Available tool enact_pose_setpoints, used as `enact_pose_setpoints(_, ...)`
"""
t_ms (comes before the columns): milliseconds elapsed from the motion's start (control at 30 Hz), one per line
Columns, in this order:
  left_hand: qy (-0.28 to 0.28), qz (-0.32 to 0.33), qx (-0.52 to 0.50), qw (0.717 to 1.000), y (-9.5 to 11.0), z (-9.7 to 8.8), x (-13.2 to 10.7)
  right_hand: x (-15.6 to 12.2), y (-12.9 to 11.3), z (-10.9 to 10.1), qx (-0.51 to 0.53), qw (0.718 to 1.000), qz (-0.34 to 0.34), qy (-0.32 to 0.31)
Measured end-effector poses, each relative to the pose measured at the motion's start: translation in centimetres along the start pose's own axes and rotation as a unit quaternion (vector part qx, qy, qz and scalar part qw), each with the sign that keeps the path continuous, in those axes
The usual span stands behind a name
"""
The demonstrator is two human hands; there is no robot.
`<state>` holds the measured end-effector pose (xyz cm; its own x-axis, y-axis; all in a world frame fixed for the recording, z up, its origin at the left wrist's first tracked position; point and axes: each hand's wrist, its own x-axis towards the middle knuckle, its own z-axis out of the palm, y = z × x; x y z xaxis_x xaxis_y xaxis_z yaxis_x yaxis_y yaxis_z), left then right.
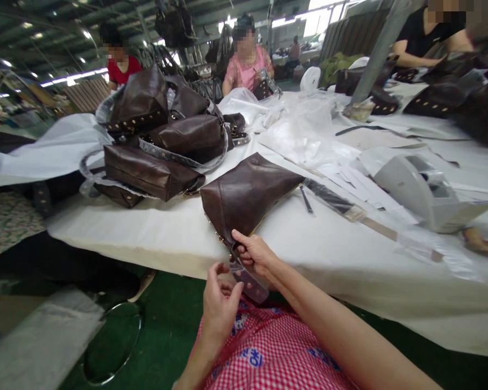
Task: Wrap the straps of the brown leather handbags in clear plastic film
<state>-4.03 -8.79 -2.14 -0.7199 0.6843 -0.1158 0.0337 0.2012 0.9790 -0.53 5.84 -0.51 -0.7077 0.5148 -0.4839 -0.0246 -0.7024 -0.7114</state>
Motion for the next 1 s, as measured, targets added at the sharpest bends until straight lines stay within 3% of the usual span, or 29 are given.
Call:
enact_pose_setpoints(133, -0.054, -0.027, -0.103, 0.993, -0.7, 1.3, -0.4, 0.2, 0.2, 0.5, -0.027, 0.999, -0.006, 0.026)
enact_pose_setpoints(267, -0.082, -0.141, -0.252, 0.954, -0.7, 2.0, -0.3, -0.3, 0.2, 0.3, -0.067, 0.997, -0.019, 0.033)
enact_pose_setpoints(400, -0.062, -0.204, -0.353, 0.911, 0.4, 1.0, 0.5, -3.0, 0.9, -1.8, -0.146, 0.986, -0.067, -0.053)
enact_pose_setpoints(533, -0.053, -0.224, -0.377, 0.897, 1.6, 0.1, 1.5, -6.9, 2.8, -4.9, -0.336, 0.917, -0.087, -0.198)
enact_pose_setpoints(633, -0.040, -0.235, -0.373, 0.897, 1.8, 0.3, 1.7, -8.6, 3.9, -6.2, -0.377, 0.883, -0.062, -0.271)
enact_pose_setpoints(700, -0.052, -0.233, -0.375, 0.896, 1.8, 0.3, 1.6, -9.0, 3.6, -6.4, -0.409, 0.866, -0.070, -0.278)
enact_pose_setpoints(767, -0.098, -0.230, -0.382, 0.890, 1.8, -0.3, 1.3, -8.8, 2.4, -6.0, -0.483, 0.836, -0.138, -0.221)
enact_pose_setpoints(833, -0.158, -0.233, -0.383, 0.880, 2.0, -1.5, 1.1, -8.0, 0.4, -5.2, -0.562, 0.772, -0.277, -0.109)
enact_pose_setpoints(867, -0.188, -0.236, -0.373, 0.878, 2.2, -2.1, 1.0, -7.4, -0.7, -4.7, -0.595, 0.719, -0.356, -0.054)
enact_pose_setpoints(933, -0.237, -0.237, -0.325, 0.884, 2.9, -3.3, 0.9, -5.7, -2.7, -3.5, -0.650, 0.586, -0.484, 0.004)
enact_pose_setpoints(1000, -0.251, -0.217, -0.250, 0.910, 3.6, -4.1, 0.8, -3.5, -4.2, -2.5, -0.698, 0.463, -0.546, 0.003)
